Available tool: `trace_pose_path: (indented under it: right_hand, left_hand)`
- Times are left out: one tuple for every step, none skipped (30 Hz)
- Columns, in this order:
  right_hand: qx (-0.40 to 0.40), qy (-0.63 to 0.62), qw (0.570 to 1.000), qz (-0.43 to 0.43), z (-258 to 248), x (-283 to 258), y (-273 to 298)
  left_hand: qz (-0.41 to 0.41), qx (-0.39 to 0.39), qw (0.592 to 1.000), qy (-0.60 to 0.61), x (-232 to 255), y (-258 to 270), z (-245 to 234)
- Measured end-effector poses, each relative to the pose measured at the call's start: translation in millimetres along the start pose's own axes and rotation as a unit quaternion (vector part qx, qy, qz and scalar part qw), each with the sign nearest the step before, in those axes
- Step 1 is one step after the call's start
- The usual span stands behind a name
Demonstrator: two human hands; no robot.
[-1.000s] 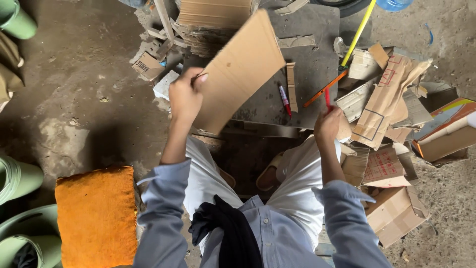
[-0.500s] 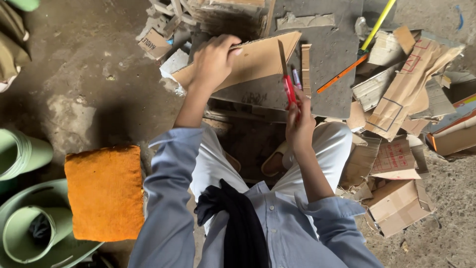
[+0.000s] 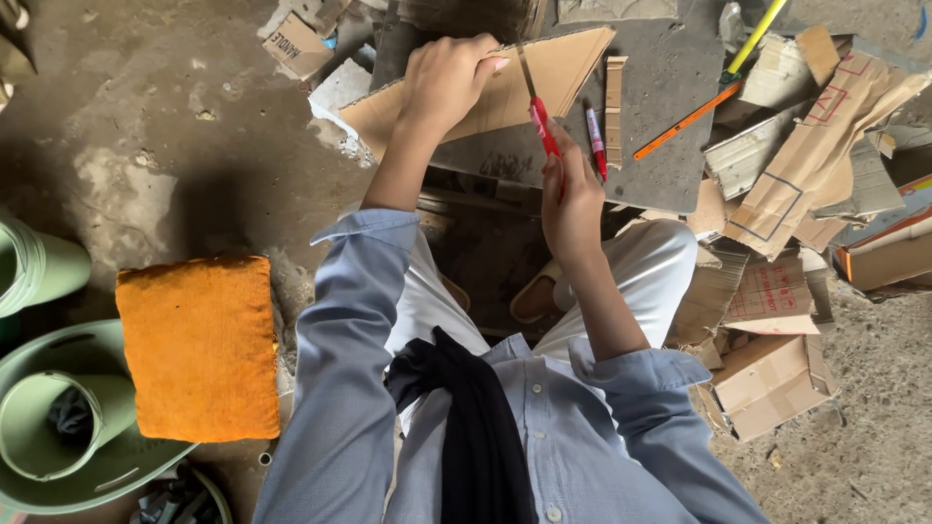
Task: Cutting cardboard sheets into smaller pieces using scissors in a work area.
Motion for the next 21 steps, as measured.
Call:
trace_pose_path:
  right_hand:
    - [-0.003, -0.001, 1.0, 0.0, 1, -1, 2]
    - [-0.002, 0.005, 1.0, 0.007, 2, 0, 1]
    - [-0.001, 0.011, 1.0, 0.014, 2, 0, 1]
    - [-0.001, 0.012, 1.0, 0.014, 1, -2, 0]
    - [-0.008, 0.009, 1.0, 0.014, 1, -3, -1]
    - [-0.015, 0.006, 1.0, 0.016, 2, -5, -1]
    - [-0.016, 0.006, 1.0, 0.016, 2, -6, -2]
    - [-0.016, 0.001, 1.0, 0.013, 2, -7, -3]
    - [-0.016, -0.005, 1.0, 0.01, 2, -7, -4]
    - [-0.017, -0.005, 1.0, 0.011, 1, -8, -5]
    - [-0.026, 0.002, 1.0, 0.01, 1, -9, -7]
    - [-0.036, 0.008, 0.999, 0.011, 1, -9, -8]
    - [-0.037, 0.008, 0.999, 0.013, -1, -10, -11]
    - [-0.044, 0.01, 0.999, 0.002, -2, -12, -15]
    - [-0.051, 0.012, 0.999, -0.008, -3, -14, -18]
    - [-0.051, 0.012, 0.999, -0.007, -5, -12, -22]
    - [-0.064, 0.027, 0.998, -0.001, -5, -9, -25]
    - [-0.076, 0.042, 0.996, 0.004, -5, -7, -28]
    - [-0.077, 0.042, 0.996, 0.004, -7, -10, -34]
    - [-0.086, 0.032, 0.996, -0.003, -9, -13, -40]
    - [-0.095, 0.021, 0.995, -0.01, -10, -16, -45]
  left_hand:
    - [-0.003, -0.001, 1.0, 0.0, -1, 3, 3]
    - [-0.007, 0.005, 1.0, -0.005, -3, 2, 5]
    - [-0.012, 0.012, 1.0, -0.011, -4, 2, 7]
    - [-0.012, 0.012, 1.0, -0.01, -3, 2, 6]
    - [-0.01, 0.014, 1.0, -0.01, -3, 2, 6]
    - [-0.008, 0.015, 1.0, -0.01, -2, 3, 6]
    - [-0.009, 0.015, 1.0, -0.009, -2, 3, 6]
    - [-0.01, 0.014, 1.0, -0.009, -2, 2, 6]
    - [-0.011, 0.014, 1.0, -0.009, -2, 2, 5]
    - [-0.011, 0.013, 1.0, -0.008, -2, 2, 5]
    - [0.002, 0.023, 1.0, -0.014, 0, 3, 3]
    - [0.013, 0.032, 0.999, -0.019, 1, 4, 2]
    - [0.013, 0.03, 0.999, -0.019, 1, 5, 2]
    - [0.008, 0.026, 0.999, -0.021, 1, 4, 3]
    - [0.003, 0.023, 0.999, -0.023, 0, 4, 4]
    - [0.003, 0.022, 0.999, -0.023, 0, 4, 4]
    - [0.009, 0.029, 0.999, -0.021, 1, 5, 4]
    - [0.016, 0.037, 0.999, -0.019, 2, 5, 3]
    - [0.016, 0.037, 0.999, -0.019, 2, 5, 3]
    - [0.018, 0.043, 0.999, -0.019, 2, 5, 3]
    - [0.02, 0.049, 0.998, -0.019, 2, 5, 2]
Point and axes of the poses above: each hand's wrist, its own y-axis away from the middle knuckle, its own z-axis out of the palm, x = y × z, the point moved 6 cm from there along -y, towards the middle knuckle, and after that the axes turned 7 degrees about -z, right-handed, at the moved point
